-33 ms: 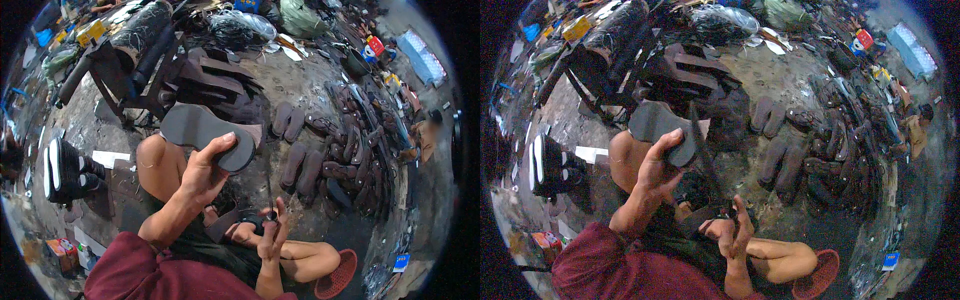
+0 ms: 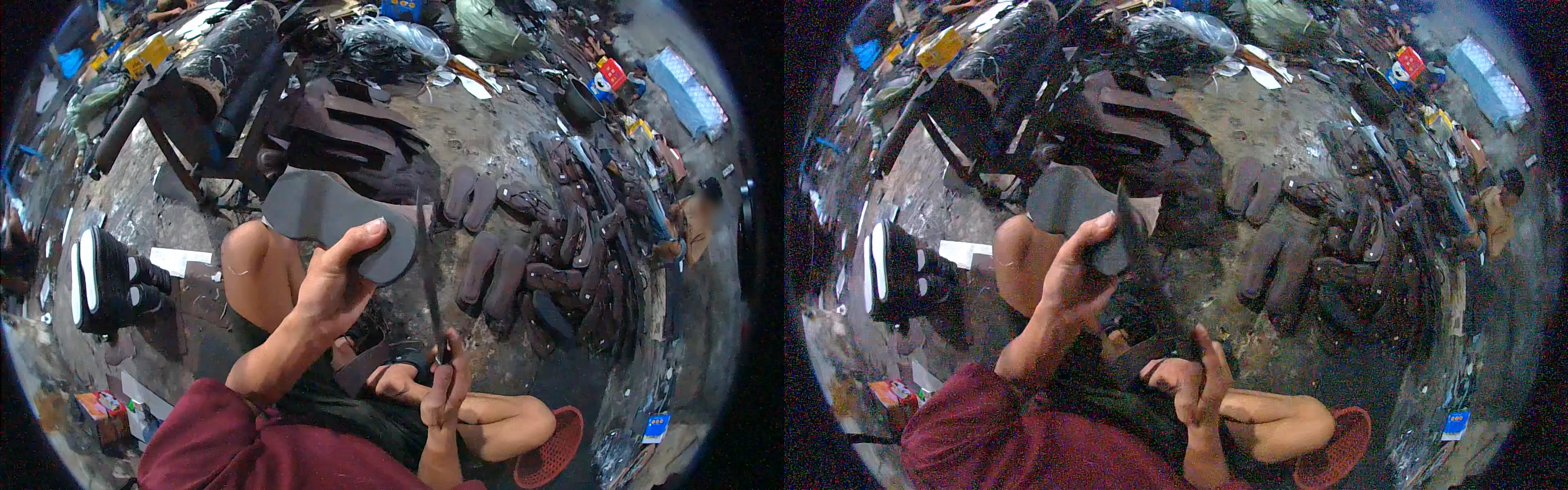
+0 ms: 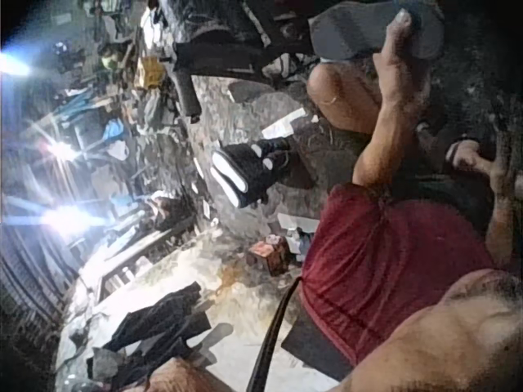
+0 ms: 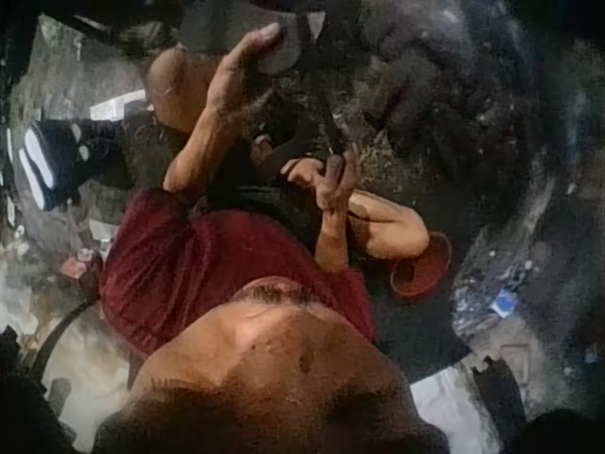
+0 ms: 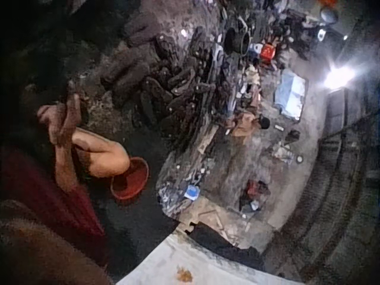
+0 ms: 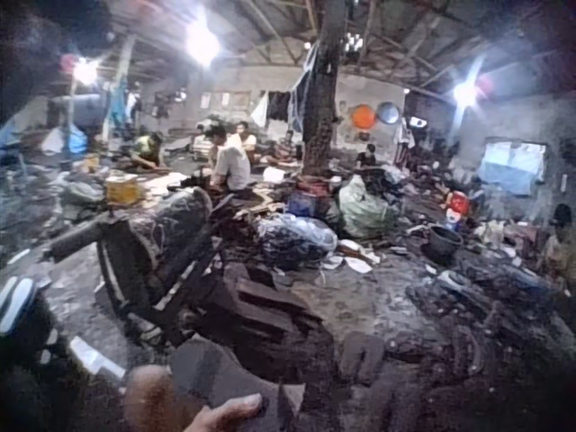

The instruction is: The person sits on the floor and uses a knife to cut and trim a black shoe sole. They repeatedly slice along the edges and remove excess material, then place the trimmed pieces aside.

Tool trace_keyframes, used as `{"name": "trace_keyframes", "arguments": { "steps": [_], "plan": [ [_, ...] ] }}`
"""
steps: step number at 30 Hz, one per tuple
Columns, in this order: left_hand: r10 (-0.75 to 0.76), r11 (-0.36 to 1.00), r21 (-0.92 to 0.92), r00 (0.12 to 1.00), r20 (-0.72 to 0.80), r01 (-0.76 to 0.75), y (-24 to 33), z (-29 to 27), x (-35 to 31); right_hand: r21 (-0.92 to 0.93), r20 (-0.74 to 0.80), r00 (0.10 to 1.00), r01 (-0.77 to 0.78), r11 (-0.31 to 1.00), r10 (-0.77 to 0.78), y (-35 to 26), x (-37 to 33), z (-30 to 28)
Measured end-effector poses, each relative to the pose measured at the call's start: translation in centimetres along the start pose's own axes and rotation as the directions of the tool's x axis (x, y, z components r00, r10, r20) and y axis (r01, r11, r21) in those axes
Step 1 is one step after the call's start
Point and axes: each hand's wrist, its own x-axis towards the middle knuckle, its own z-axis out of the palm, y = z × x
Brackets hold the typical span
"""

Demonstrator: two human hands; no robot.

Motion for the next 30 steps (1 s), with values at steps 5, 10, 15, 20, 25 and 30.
{"name": "trace_keyframes", "arguments": {
  "steps": [5,10,15,20,25,30],
  "plan": [
    [-0.067,0.992,-0.106,0.997,-0.027,0.064,-1.3,1.3,-0.3,-0.125,0.035,0.995,0.098,0.987,-0.094,1.5,-2.6,-1.3],
    [-0.067,0.997,0.042,0.997,-0.049,0.069,-1.7,1.1,-1.0,-0.183,-0.003,0.994,0.105,0.977,-0.108,2.1,-2.7,-0.9],
    [-0.093,0.988,0.126,0.995,-0.02,0.095,-1.8,-1.3,-3.1,-0.219,0.112,0.986,0.148,0.964,-0.126,0.1,-0.6,-1.9],
    [-0.056,0.959,0.277,0.998,-0.032,0.063,-2.3,-4.7,-5.9,-0.193,0.369,0.929,0.08,0.978,-0.003,-3.4,1.2,-2.8],
    [0.077,0.884,0.468,0.986,-0.148,0.001,-2.0,-6.2,-7.2,-0.146,0.389,0.921,0.069,0.987,-0.007,-3.6,2.0,0.6],
    [0.017,0.828,0.538,0.953,-0.302,0.156,-0.9,-4.5,-7.3,-0.136,0.342,0.936,0.134,0.982,-0.08,-3.9,2.9,2.8]
  ]
}}
